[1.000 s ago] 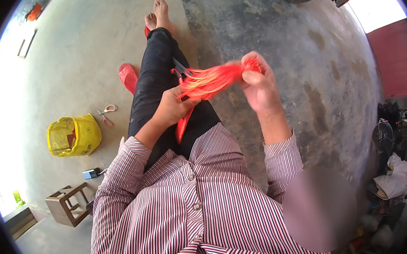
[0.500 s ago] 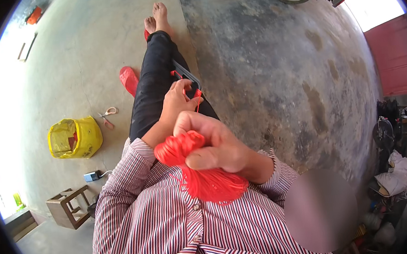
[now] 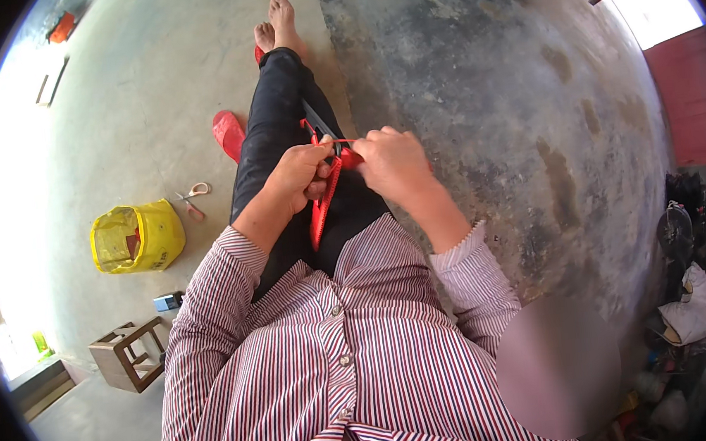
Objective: The person wraps plastic cord around the frame of a hand saw by hand, repeatedly passing the cord bundle through and around the frame.
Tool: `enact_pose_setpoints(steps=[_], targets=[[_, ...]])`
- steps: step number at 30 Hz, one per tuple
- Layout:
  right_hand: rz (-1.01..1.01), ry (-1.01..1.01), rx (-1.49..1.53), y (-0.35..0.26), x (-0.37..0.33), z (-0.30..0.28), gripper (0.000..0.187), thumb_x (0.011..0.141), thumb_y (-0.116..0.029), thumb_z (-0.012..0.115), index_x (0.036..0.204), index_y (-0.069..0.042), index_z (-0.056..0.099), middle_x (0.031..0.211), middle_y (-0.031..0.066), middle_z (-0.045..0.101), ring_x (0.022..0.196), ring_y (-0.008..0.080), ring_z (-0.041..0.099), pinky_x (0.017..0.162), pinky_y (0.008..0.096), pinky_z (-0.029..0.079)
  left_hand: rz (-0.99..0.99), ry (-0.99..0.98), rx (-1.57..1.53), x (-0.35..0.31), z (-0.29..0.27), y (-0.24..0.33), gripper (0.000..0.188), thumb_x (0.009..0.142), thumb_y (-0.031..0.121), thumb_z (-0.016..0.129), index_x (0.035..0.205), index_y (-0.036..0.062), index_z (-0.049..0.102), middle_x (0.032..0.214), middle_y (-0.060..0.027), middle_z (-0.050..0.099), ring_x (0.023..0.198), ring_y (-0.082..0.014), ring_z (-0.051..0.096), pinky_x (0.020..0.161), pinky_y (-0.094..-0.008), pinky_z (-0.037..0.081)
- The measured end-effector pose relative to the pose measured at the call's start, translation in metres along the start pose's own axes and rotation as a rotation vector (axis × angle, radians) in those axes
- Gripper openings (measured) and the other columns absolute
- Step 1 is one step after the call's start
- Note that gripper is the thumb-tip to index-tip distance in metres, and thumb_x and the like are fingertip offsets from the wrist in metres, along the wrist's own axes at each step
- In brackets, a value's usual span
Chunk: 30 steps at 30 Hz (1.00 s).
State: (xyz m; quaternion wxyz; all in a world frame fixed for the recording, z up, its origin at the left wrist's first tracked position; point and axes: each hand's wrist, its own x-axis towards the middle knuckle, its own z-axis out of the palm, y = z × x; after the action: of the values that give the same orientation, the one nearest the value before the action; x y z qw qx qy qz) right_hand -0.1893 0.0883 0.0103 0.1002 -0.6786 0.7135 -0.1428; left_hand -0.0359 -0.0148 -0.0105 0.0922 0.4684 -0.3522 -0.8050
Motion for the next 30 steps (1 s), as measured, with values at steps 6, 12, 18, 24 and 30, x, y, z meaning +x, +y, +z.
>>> enact_pose_setpoints(steps=[6,12,18,24,30], targets=[[0.290,0.189,1.153,-0.006,0.003,0.022,0.033,0.075,-0.010,0.077,0.105,-0.002,0.068,0.092,0.0105,0.067,0.094,0.0275,0.064,0.084,0.0347,0.052,0.174,0.132,0.100,-0.003,-0.019,0.010,0.021,0.093,0.023,0.060,0.075,0.0113,0.057,0.059,0.0042,0.047,0.044,-0.0057,0.037,0.037,-0.0217,0.025],[-0.093,0.404,0.595,-0.020,0.002,0.007,0.038,0.071,-0.012,0.081,0.105,-0.002,0.067,0.103,0.0101,0.065,0.096,0.0270,0.064,0.086,0.0342,0.052,0.184,-0.136,-0.155,-0.028,-0.003,0.018,0.016,0.090,0.017,0.060,0.076,0.0097,0.058,0.061,0.0034,0.050,0.045,-0.0054,0.037,0.039,-0.0210,0.026],[0.419,0.530,1.633,0.021,0.005,-0.001,0.022,0.087,-0.019,0.072,0.106,-0.011,0.066,0.104,0.0068,0.067,0.096,0.0228,0.064,0.086,0.0348,0.051,0.301,-0.104,0.098,-0.020,-0.008,0.015,0.022,0.094,0.028,0.061,0.081,0.0098,0.057,0.068,0.0013,0.053,0.051,-0.0078,0.042,0.046,-0.0222,0.034],[0.359,0.698,2.101,0.042,-0.020,-0.069,0.032,0.096,-0.038,0.057,0.111,-0.010,0.059,0.106,0.0089,0.066,0.097,0.0222,0.063,0.089,0.0392,0.050,0.069,-0.075,-0.082,-0.008,0.008,-0.006,0.035,0.100,0.036,0.048,0.102,0.0030,0.059,0.079,-0.0065,0.063,0.072,-0.0168,0.058,0.072,-0.0295,0.047],[0.344,0.456,2.093,0.092,-0.123,-0.067,0.034,0.103,-0.038,0.046,0.101,-0.007,0.059,0.061,-0.0036,0.045,0.047,0.0065,0.041,0.046,0.0247,0.036,-0.002,-0.222,-0.142,-0.002,-0.001,-0.003,0.044,0.099,0.032,0.037,0.108,-0.0056,0.058,0.086,-0.0148,0.068,0.070,-0.0220,0.059,0.070,-0.0322,0.048]])
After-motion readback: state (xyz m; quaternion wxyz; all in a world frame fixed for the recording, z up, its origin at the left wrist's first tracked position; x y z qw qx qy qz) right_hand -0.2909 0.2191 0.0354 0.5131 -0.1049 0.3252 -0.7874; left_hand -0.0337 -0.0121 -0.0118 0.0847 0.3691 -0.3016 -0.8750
